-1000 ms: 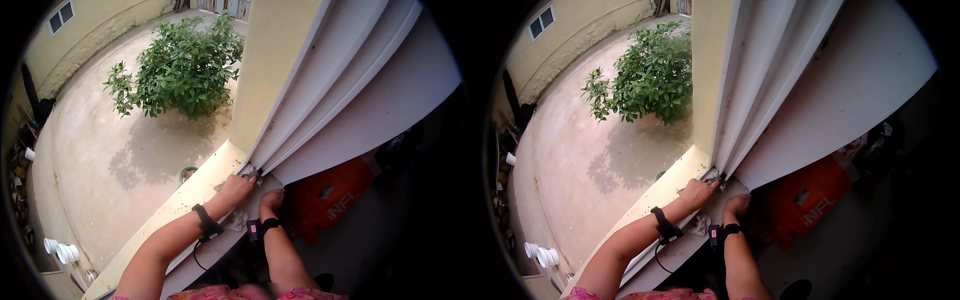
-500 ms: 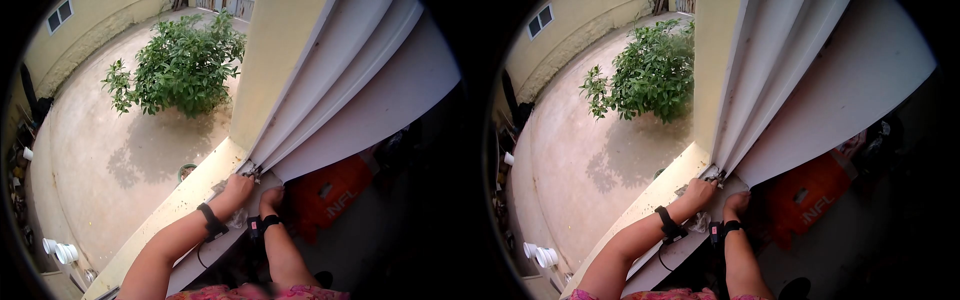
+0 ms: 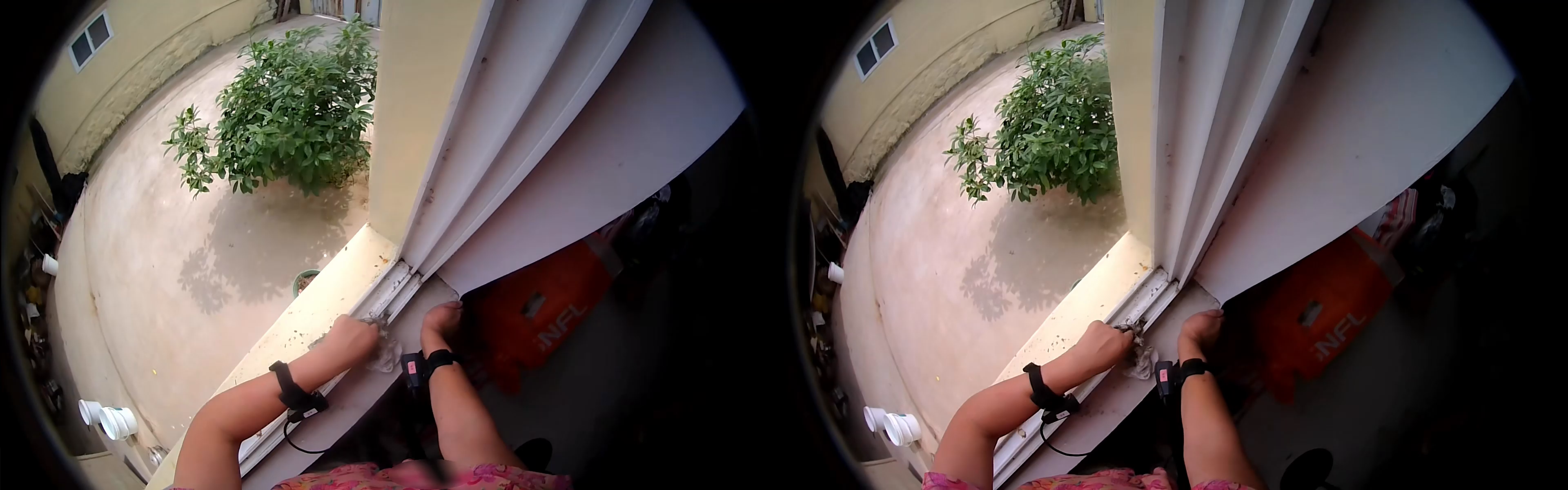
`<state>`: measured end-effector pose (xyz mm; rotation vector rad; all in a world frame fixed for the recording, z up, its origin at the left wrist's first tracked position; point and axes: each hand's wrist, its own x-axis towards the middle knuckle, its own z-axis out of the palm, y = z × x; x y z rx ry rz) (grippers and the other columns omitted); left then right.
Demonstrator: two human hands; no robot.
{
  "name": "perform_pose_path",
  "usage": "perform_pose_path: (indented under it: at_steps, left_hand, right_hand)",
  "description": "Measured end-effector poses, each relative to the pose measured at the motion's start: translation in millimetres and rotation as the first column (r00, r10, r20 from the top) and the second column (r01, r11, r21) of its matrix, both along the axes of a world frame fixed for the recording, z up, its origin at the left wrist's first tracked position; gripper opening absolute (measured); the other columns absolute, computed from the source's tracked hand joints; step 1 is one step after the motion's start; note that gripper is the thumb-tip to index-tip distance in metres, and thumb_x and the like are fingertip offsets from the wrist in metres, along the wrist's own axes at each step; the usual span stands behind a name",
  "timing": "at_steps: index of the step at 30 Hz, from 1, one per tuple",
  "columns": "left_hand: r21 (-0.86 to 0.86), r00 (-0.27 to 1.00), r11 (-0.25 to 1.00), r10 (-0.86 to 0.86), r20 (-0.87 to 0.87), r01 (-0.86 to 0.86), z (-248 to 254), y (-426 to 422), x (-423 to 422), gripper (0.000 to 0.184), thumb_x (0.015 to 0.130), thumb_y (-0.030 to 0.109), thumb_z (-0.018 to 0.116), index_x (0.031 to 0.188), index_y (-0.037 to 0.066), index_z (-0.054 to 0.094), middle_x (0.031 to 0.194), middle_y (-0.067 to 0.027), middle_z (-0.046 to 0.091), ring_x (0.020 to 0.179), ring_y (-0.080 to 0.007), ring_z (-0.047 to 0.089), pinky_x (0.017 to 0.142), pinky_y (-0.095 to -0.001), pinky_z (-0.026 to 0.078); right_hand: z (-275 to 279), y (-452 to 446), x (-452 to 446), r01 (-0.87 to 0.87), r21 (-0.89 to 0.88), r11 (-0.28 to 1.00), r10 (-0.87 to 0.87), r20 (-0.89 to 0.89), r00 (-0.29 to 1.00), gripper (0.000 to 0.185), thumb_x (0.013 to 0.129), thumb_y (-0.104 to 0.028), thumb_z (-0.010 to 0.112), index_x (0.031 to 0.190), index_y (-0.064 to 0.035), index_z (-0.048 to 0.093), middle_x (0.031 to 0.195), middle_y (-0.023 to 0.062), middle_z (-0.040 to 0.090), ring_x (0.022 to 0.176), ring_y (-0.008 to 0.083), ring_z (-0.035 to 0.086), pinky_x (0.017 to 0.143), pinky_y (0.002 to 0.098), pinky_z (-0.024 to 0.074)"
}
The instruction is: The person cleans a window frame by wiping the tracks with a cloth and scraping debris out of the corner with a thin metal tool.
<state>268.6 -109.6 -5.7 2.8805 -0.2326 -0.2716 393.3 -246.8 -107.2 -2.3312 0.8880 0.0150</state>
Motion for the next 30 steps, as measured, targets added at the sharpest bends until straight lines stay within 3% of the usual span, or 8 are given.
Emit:
perform_pose_path:
  at_steps: [2,17,19,23,25,30]
  left_hand:
    - [-0.003,0.999,0.999,-0.033,-0.031,0.033,-0.5,5.4,-2.2,0.013,0.073,0.015,0.050,0.073,0.005,0.058,0.057,-0.0090,0.058,0.053,-0.0245,0.059,0.047,-0.0344,0.044]
    - [-0.072,1.000,0.997,-0.006,-0.020,0.005,11.0,8.1,10.8,0.017,0.077,0.023,0.050,0.076,0.009,0.059,0.051,-0.0111,0.053,0.048,-0.0289,0.055,0.046,-0.0390,0.044]
    - [-0.097,0.994,0.992,0.084,0.073,-0.077,17.4,5.9,16.1,0.010,0.071,0.018,0.053,0.066,0.010,0.053,0.052,-0.0087,0.053,0.049,-0.0266,0.055,0.046,-0.0371,0.043]
    - [-0.094,0.970,0.994,0.069,0.233,-0.048,-3.1,0.2,41.2,0.008,0.070,0.016,0.053,0.067,0.009,0.051,0.052,-0.0080,0.053,0.050,-0.0257,0.056,0.047,-0.0366,0.043]
    - [-0.089,0.911,0.996,0.028,0.412,0.009,-10.8,-4.7,57.4,0.006,0.071,0.011,0.049,0.068,0.006,0.049,0.051,-0.0089,0.053,0.049,-0.0243,0.056,0.045,-0.0356,0.042]
    - [-0.062,0.925,0.998,0.040,0.378,-0.018,-31.0,-11.4,87.5,0.006,0.073,0.011,0.047,0.075,0.006,0.051,0.053,-0.0094,0.054,0.054,-0.0262,0.057,0.050,-0.0365,0.044]
  right_hand:
    - [-3.4,-0.3,-1.1,0.016,-0.027,1.000,-0.016,0.027,1.000,0.052,0.090,-0.031,0.022,0.083,0.0062,0.058,0.082,0.0287,0.058,0.079,0.0426,0.057,0.076,0.0463,0.0450]
    - [-0.4,-1.5,-1.4,0.000,0.021,1.000,0.000,-0.011,1.000,0.049,0.090,-0.032,0.021,0.091,0.0046,0.054,0.087,0.0286,0.057,0.081,0.0432,0.056,0.074,0.0480,0.0451]
    - [-6.5,-2.7,-1.7,-0.018,0.032,0.999,0.018,0.003,1.000,0.048,0.090,-0.032,0.022,0.090,0.0048,0.054,0.087,0.0290,0.057,0.082,0.0437,0.056,0.074,0.0483,0.0446]
    - [-0.1,0.8,0.3,0.040,0.051,0.998,-0.039,-0.021,0.999,0.049,0.090,-0.032,0.022,0.092,0.0035,0.056,0.089,0.0287,0.057,0.084,0.0430,0.055,0.077,0.0475,0.0436]
    - [5.4,0.0,-0.3,0.016,0.049,0.999,-0.013,-0.056,0.998,0.049,0.090,-0.033,0.022,0.093,0.0030,0.056,0.090,0.0283,0.057,0.084,0.0431,0.055,0.077,0.0479,0.0432]
    - [5.2,-0.1,-0.9,0.015,0.033,0.999,-0.013,-0.061,0.998,0.049,0.090,-0.033,0.022,0.094,0.0030,0.055,0.090,0.0279,0.057,0.084,0.0438,0.055,0.077,0.0486,0.0431]
